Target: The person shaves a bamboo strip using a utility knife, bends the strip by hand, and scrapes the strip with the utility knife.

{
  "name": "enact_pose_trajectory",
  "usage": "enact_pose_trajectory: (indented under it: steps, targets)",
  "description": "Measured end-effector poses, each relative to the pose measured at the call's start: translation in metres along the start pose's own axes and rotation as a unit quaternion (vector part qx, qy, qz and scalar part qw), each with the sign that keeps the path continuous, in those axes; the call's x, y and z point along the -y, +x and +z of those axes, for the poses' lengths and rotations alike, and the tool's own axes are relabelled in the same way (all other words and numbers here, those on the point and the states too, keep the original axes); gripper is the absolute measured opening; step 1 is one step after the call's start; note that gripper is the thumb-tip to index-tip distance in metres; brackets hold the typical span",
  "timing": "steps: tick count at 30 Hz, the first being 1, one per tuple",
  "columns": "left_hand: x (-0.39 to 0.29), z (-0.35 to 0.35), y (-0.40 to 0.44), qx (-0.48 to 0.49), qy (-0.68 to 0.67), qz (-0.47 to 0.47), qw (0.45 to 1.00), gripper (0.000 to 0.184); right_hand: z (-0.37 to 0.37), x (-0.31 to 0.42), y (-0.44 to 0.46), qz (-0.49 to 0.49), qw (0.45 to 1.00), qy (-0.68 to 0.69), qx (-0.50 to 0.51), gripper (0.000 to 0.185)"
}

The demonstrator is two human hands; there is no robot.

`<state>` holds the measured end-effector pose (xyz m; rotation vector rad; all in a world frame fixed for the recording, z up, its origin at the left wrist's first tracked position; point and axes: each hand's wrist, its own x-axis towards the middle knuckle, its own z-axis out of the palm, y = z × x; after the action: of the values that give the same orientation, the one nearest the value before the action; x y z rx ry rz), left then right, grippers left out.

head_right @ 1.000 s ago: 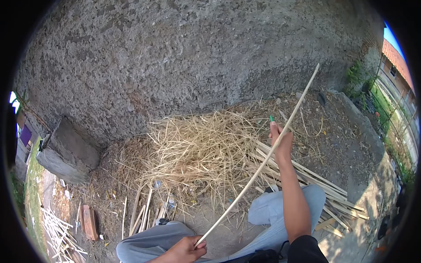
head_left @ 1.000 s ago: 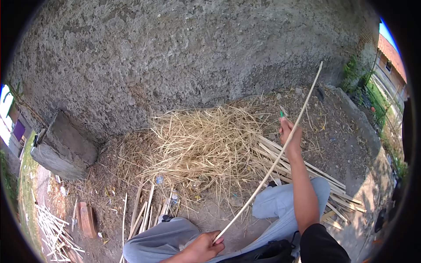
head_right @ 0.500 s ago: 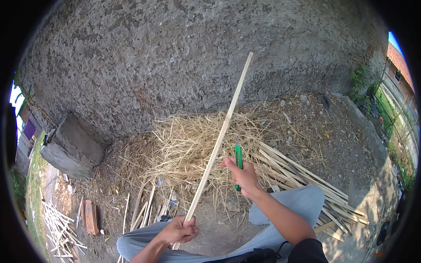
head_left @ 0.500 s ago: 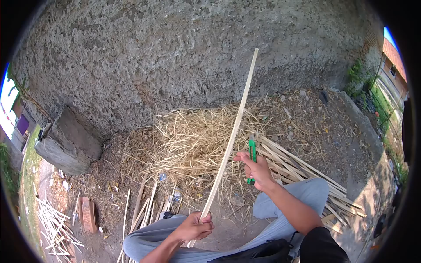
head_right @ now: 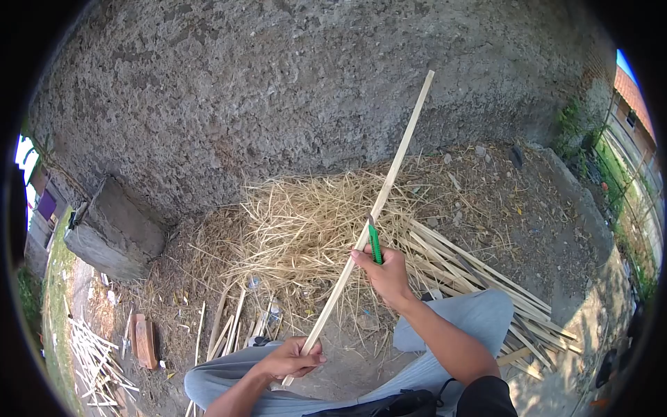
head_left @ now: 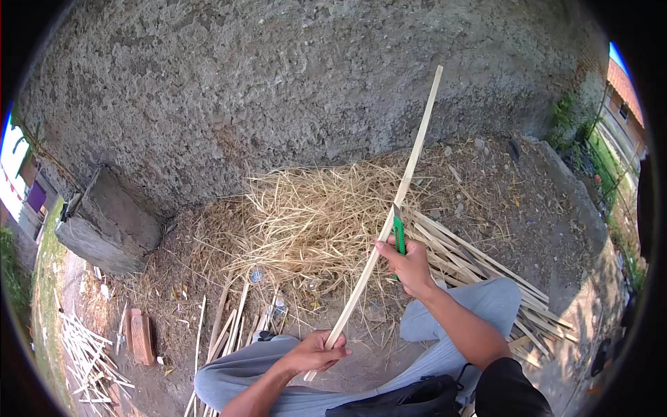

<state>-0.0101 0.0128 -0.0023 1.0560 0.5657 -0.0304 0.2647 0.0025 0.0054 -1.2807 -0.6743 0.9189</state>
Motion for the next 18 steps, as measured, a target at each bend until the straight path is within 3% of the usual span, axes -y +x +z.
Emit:
enact_pose_trajectory:
  steps: [5,7,8,10,18]
  targets:
    - [0.001,0.006,0.007,-0.098,0.078,0.031,0.992,0.019,0.002,0.005,-0.002,-0.032,0.998,-0.043,-0.029,0.020]
    - [0.006,0.006,0.008,-0.179,0.188,0.135,0.956,0.025,0.001,0.005,-0.002,-0.034,0.998,-0.048,-0.035,0.020]
    - [0.009,0.003,0.010,-0.178,0.189,0.134,0.956,0.025,0.000,0.004,-0.001,-0.033,0.997,-0.066,-0.032,0.021]
    - [0.015,-0.002,0.012,-0.246,0.318,0.144,0.904,0.037,-0.002,0.001,0.000,-0.033,0.996,-0.084,-0.029,0.021]
    - [0.010,0.003,0.012,-0.300,0.385,0.192,0.851,0.034,-0.002,0.003,-0.001,-0.043,0.995,-0.086,-0.032,0.022]
